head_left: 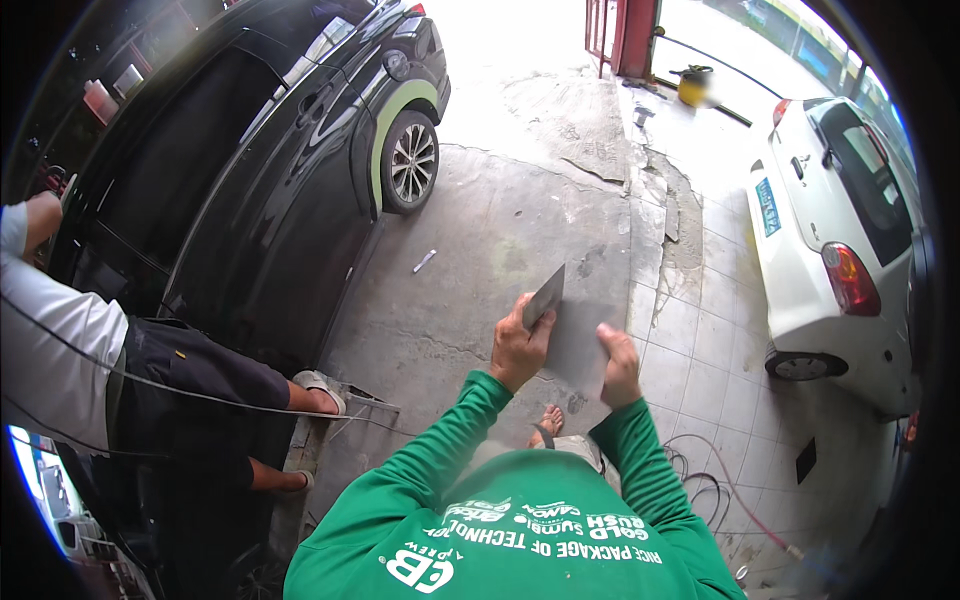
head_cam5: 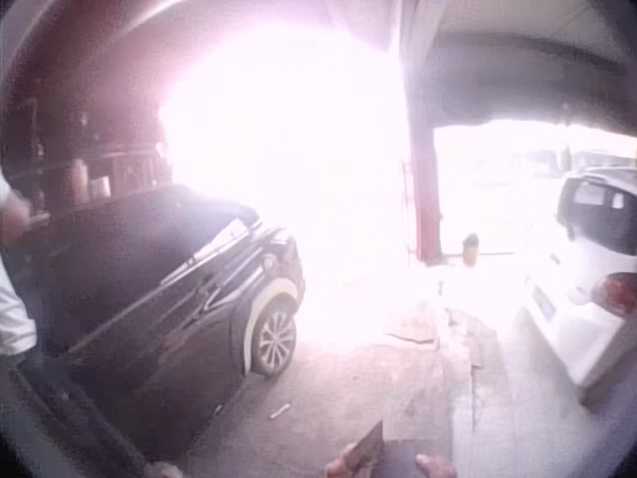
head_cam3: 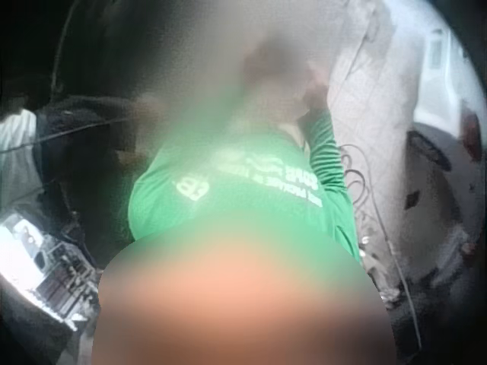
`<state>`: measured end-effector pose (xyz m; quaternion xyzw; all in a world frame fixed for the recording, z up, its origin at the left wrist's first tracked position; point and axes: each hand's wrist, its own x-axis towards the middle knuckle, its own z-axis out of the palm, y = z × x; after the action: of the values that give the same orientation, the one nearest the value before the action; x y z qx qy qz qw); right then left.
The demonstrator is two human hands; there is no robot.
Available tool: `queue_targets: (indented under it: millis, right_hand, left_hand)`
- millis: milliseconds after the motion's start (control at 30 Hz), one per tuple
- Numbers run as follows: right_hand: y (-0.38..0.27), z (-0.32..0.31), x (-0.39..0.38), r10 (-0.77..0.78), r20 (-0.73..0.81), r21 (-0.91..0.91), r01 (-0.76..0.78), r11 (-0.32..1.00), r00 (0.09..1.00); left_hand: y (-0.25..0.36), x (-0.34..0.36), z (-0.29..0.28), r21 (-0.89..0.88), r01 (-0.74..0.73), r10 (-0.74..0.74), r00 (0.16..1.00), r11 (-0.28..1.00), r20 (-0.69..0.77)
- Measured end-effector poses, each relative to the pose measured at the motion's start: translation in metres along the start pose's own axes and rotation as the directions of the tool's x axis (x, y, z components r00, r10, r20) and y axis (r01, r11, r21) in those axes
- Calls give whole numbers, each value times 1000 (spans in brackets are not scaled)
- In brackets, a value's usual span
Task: The person sands the surface of a white car door using a sanding block and sandpaper, then wipes the area with a cloth. The person also retrieves a new sheet of sandpaper from a table and continues sanding the door.
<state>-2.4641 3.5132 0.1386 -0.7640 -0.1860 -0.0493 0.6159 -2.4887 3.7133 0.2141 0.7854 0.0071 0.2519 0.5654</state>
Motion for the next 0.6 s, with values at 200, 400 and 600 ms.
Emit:
queue_targets:
  millis: [200,400,600]
  right_hand:
    - [18,-48,133,480,26,696,-360,621,877]
    - [31,-139,257,518,-6,807,-302,507,855]
    - [101,-169,362,219,29,621,-189,760,975]
  left_hand:
    - [13,78,116,-93,106,-89,980,990,177]
    - [6,140,216,-49,-356,354,885,933,304]
    - [-65,332,332,-42,-202,206,972,978,117]
